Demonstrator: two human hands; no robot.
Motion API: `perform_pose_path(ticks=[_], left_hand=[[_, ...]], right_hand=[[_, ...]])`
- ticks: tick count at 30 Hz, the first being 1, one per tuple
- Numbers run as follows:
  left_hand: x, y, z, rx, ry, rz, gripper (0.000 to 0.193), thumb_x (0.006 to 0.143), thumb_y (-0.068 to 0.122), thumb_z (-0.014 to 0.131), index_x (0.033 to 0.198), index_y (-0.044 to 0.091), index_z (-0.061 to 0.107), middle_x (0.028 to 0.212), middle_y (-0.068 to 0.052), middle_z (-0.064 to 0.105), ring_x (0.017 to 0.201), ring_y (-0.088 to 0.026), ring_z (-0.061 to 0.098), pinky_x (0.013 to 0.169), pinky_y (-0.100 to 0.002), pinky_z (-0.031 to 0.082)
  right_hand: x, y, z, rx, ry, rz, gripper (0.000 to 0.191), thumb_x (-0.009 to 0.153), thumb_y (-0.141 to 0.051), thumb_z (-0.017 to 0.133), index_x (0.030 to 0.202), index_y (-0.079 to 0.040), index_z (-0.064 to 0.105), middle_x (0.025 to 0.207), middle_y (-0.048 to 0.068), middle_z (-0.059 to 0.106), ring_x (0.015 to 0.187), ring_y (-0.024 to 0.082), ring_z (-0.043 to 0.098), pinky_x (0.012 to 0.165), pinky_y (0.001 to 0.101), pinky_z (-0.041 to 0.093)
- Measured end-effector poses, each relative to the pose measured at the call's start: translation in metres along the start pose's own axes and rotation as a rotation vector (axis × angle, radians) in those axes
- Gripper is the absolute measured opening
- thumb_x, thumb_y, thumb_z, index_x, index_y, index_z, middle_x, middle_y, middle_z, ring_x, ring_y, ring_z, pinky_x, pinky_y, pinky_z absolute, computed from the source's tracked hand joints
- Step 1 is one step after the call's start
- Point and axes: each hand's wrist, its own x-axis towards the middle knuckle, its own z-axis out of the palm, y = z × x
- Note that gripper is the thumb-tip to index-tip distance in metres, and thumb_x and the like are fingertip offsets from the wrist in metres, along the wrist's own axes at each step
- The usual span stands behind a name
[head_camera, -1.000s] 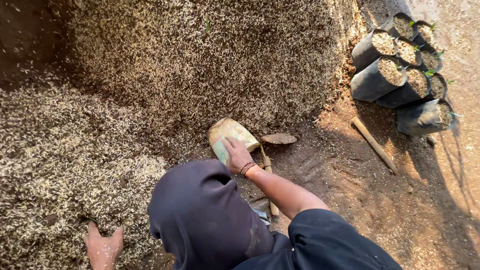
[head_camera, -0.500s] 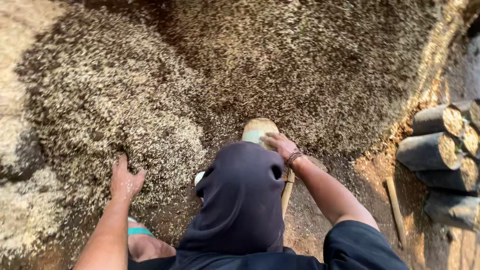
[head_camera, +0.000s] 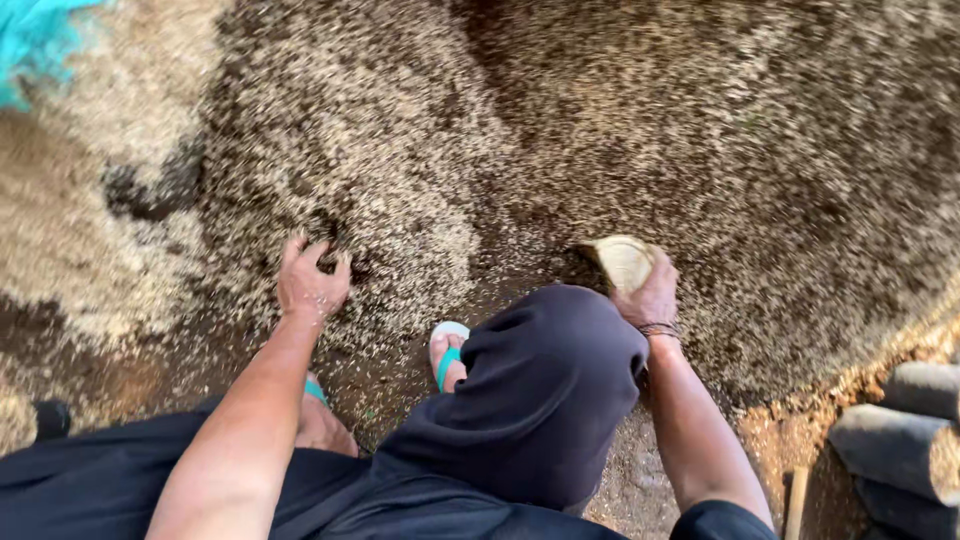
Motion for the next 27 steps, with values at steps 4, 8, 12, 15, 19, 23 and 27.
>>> perform_pose_path(ticks=[4,8,12,15,19,23,27], left_hand=[[0.008,-0.013,-0.010,0.023,0.266,-0.078,0.054,0.084,0.047,0.074,0.126,0.014,0.063,0.144,-0.011,0.045,0.137,-0.031,0.046,0.114,-0.051,0.042],[0.040,-0.044,-0.010,-0.060,0.433,-0.407,0.083,0.084,0.057,0.075,0.146,0.014,0.040,0.151,-0.021,0.030,0.138,-0.039,0.033,0.112,-0.063,0.029],[0.067,-0.065,0.004,-0.196,0.401,-0.637,0.107,0.091,0.069,0.070,0.159,0.015,0.008,0.158,-0.029,0.011,0.143,-0.051,0.015,0.110,-0.071,0.014],[0.084,-0.054,0.015,-0.370,0.307,-0.742,0.113,0.085,0.070,0.065,0.164,0.019,0.002,0.161,-0.028,0.012,0.149,-0.048,0.020,0.119,-0.066,0.021],[0.111,-0.011,0.027,-0.568,0.194,-0.720,0.114,0.081,0.067,0.069,0.163,0.021,0.004,0.165,-0.028,0.000,0.151,-0.052,0.008,0.119,-0.067,0.019],[0.125,0.010,0.029,-0.658,0.148,-0.744,0.122,0.080,0.064,0.071,0.162,0.011,-0.003,0.165,-0.028,-0.007,0.151,-0.051,0.004,0.119,-0.067,0.016],[0.132,0.009,0.034,-0.817,0.112,-0.699,0.124,0.081,0.055,0.073,0.159,0.004,-0.009,0.165,-0.026,-0.011,0.154,-0.041,-0.001,0.124,-0.058,0.010]], right_hand=[[-0.010,0.010,0.031,0.406,0.139,0.086,0.092,0.077,-0.025,0.077,0.157,-0.015,0.032,0.139,0.023,0.053,0.130,0.038,0.052,0.108,0.0510,0.051],[-0.056,-0.009,0.059,0.754,-0.363,0.345,0.091,0.077,-0.020,0.073,0.158,-0.016,0.031,0.137,0.021,0.055,0.121,0.034,0.051,0.101,0.0473,0.050],[-0.107,-0.053,0.097,1.056,-0.805,0.611,0.090,0.078,-0.015,0.068,0.159,-0.016,0.029,0.134,0.019,0.056,0.113,0.030,0.051,0.094,0.0437,0.050],[-0.104,-0.103,0.152,1.259,-0.854,0.766,0.089,0.078,-0.012,0.065,0.160,-0.017,0.028,0.132,0.017,0.057,0.107,0.027,0.051,0.089,0.0409,0.050],[-0.055,-0.177,0.218,1.455,-0.666,0.850,0.089,0.079,-0.007,0.061,0.161,-0.017,0.027,0.129,0.015,0.058,0.098,0.023,0.050,0.082,0.0372,0.050],[0.002,-0.236,0.239,1.565,-0.439,0.821,0.089,0.079,-0.002,0.057,0.162,-0.018,0.026,0.126,0.012,0.059,0.090,0.019,0.050,0.075,0.0335,0.050],[0.050,-0.288,0.229,1.583,-0.270,0.635,0.090,0.080,0.003,0.052,0.163,-0.018,0.025,0.123,0.010,0.060,0.082,0.015,0.049,0.068,0.0298,0.050]])
